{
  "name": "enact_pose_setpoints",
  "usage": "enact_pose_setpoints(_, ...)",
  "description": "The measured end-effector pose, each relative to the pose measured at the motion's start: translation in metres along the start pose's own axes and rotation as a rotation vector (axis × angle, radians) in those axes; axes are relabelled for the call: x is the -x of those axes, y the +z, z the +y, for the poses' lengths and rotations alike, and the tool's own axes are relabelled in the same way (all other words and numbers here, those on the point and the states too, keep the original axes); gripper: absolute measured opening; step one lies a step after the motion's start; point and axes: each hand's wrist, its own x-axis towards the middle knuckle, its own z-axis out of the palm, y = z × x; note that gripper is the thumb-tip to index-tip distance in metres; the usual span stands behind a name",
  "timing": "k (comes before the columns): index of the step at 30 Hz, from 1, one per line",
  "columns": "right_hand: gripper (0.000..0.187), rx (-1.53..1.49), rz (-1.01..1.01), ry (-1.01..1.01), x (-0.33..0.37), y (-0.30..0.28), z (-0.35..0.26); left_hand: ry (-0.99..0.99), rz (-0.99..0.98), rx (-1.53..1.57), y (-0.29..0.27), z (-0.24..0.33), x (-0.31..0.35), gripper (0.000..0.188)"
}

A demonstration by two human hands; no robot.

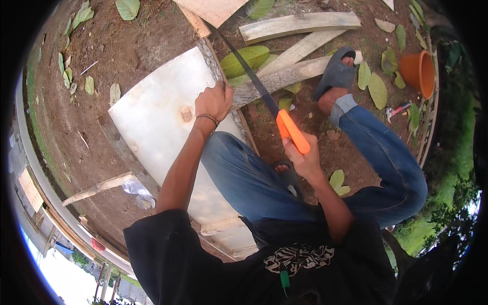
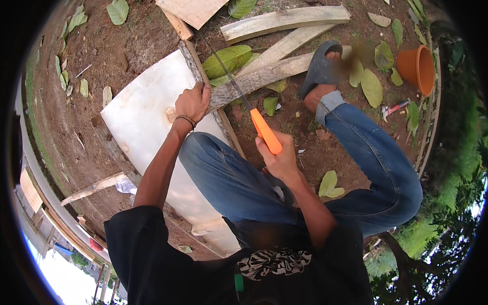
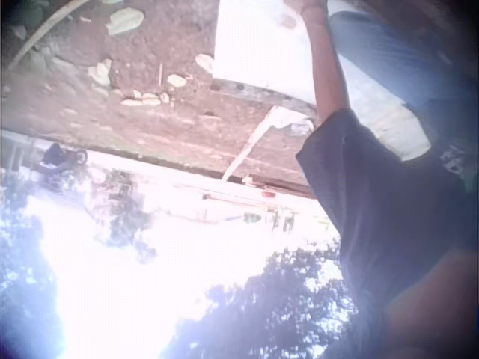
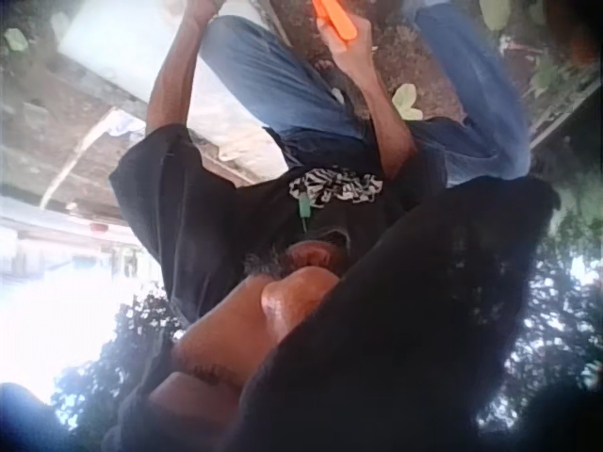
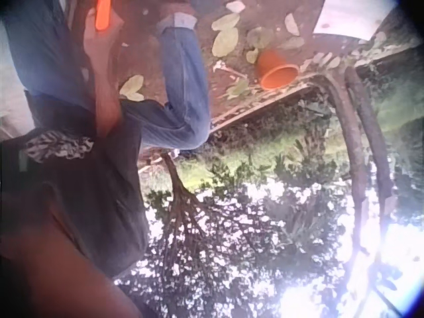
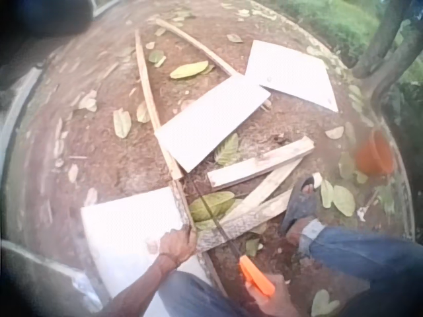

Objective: The person assembles a wooden frame on a white board by cutting a wooden strip with a hand saw and securing it with nails using a hammer. The person positions the strip, saws it to length, and then hammers nails into the board to attach the strip.

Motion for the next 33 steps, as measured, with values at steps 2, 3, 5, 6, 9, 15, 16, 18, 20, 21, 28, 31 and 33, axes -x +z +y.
enact_pose_setpoints(2, 0.011, 0.106, -0.069, -0.116, 0.057, -0.027, -0.007, 0.107, 0.051, 0.047, -0.001, -0.005, 0.004, 0.045)
enact_pose_setpoints(3, 0.011, 0.210, -0.097, -0.170, 0.090, -0.046, -0.002, 0.091, 0.050, 0.045, 0.000, -0.008, 0.008, 0.042)
enact_pose_setpoints(5, 0.015, 0.139, -0.033, -0.109, 0.135, -0.060, -0.002, 0.083, 0.084, 0.041, 0.001, -0.004, 0.003, 0.037)
enact_pose_setpoints(6, 0.014, 0.158, -0.041, -0.177, 0.119, -0.052, -0.002, 0.068, 0.114, 0.089, 0.001, -0.004, 0.003, 0.033)
enact_pose_setpoints(9, 0.012, 0.189, -0.101, -0.178, 0.018, -0.016, 0.014, 0.077, 0.162, 0.194, 0.006, 0.003, 0.005, 0.025)
enact_pose_setpoints(15, 0.013, 0.151, -0.012, -0.221, 0.097, -0.032, 0.017, 0.057, 0.220, 0.195, 0.007, -0.008, 0.007, 0.021)
enact_pose_setpoints(16, 0.013, 0.117, 0.046, -0.253, 0.112, -0.032, 0.020, 0.043, 0.232, 0.199, 0.007, -0.010, 0.009, 0.021)
enact_pose_setpoints(18, 0.018, 0.076, -0.007, -0.235, 0.076, -0.023, 0.022, 0.046, 0.240, 0.179, 0.008, -0.005, 0.005, 0.021)
enact_pose_setpoints(20, 0.023, 0.041, -0.049, -0.166, 0.032, -0.007, 0.026, 0.057, 0.241, 0.194, 0.006, -0.003, -0.002, 0.022)
enact_pose_setpoints(21, 0.024, 0.029, -0.044, -0.170, 0.025, -0.006, 0.030, 0.056, 0.245, 0.196, 0.007, -0.001, -0.004, 0.022)
enact_pose_setpoints(28, 0.011, 0.143, -0.038, -0.147, 0.150, -0.068, 0.036, 0.016, 0.243, 0.151, 0.012, -0.012, 0.012, 0.022)
enact_pose_setpoints(31, 0.012, 0.169, -0.120, -0.189, 0.080, -0.050, 0.047, 0.046, 0.232, 0.148, 0.010, -0.003, 0.009, 0.024)
enact_pose_setpoints(33, 0.013, 0.127, -0.125, -0.173, 0.056, -0.044, 0.013, 0.033, 0.226, 0.117, 0.010, 0.000, 0.004, 0.024)
